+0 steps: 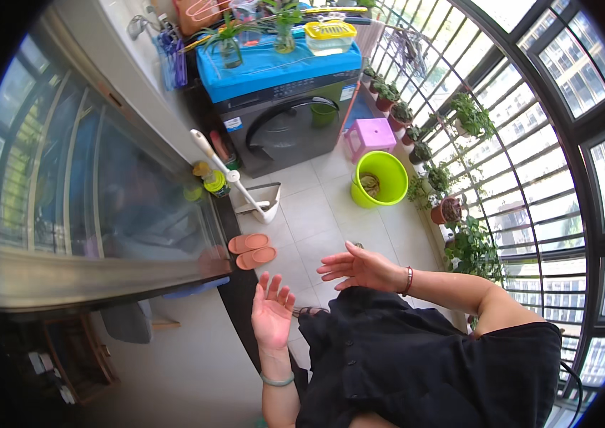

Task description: The person loads wet clothes from a green basin into a front-loading washing machine, closes the door, and starts the cycle. They then hang a pair of yellow socks and a pink shirt on a drying rack on the balcony.

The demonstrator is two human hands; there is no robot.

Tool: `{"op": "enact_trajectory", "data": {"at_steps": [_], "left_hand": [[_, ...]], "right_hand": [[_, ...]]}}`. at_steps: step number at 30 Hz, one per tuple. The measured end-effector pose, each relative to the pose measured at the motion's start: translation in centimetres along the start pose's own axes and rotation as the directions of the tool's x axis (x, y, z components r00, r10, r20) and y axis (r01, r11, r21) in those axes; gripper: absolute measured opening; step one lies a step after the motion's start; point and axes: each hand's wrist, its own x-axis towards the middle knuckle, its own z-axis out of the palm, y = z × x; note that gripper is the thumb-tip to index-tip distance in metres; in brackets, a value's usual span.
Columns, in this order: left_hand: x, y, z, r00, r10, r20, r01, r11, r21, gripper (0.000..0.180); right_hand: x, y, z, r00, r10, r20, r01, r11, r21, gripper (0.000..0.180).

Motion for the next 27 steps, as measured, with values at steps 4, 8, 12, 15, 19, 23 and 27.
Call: {"op": "enact_trajectory", "data": {"at_steps": [4,8,12,15,19,23,27], "left_hand": [[6.9,-5.8,2.4,0.971,-0.239,0.010,0.237,0.968,0.077,0.033],[13.0,-12.8,2.3,0.919,-0.392,-0.050,0.394,0.918,0.050,0.034],[19.6,-21.6,2.4,0.835,-0.532,-0.144,0.545,0.836,0.070,0.035],[25.3,-27.8,0.7,0.792,-0.581,-0.190,0.601,0.796,0.074,0.038],[33.3,-34.0,-2.0,0.737,-0.620,-0.270,0.662,0.742,0.105,0.039],[41.6,-38.4,-5.5,0.693,-0.639,-0.335,0.709,0.688,0.154,0.040],[48.8,-41.0,-9.6,0.682,-0.621,-0.387,0.719,0.666,0.199,0.041]], "right_hand": [[-3.4,0.1,-7.9,0.980,-0.034,-0.194,0.060,0.990,0.130,0.064],[-4.5,0.3,-17.1,0.936,0.004,-0.351,0.075,0.975,0.210,0.061],[-5.0,-0.5,-26.9,0.892,-0.035,-0.451,0.152,0.962,0.226,0.061],[-2.6,-0.4,-35.2,0.859,-0.055,-0.509,0.216,0.940,0.264,0.065],[1.5,-1.1,-44.4,0.777,-0.090,-0.623,0.252,0.951,0.178,0.063],[7.3,0.9,-53.7,0.646,-0.149,-0.748,0.133,0.988,-0.082,0.059],[12.1,3.1,-60.6,0.552,-0.433,-0.712,-0.322,0.677,-0.662,0.055]]}}
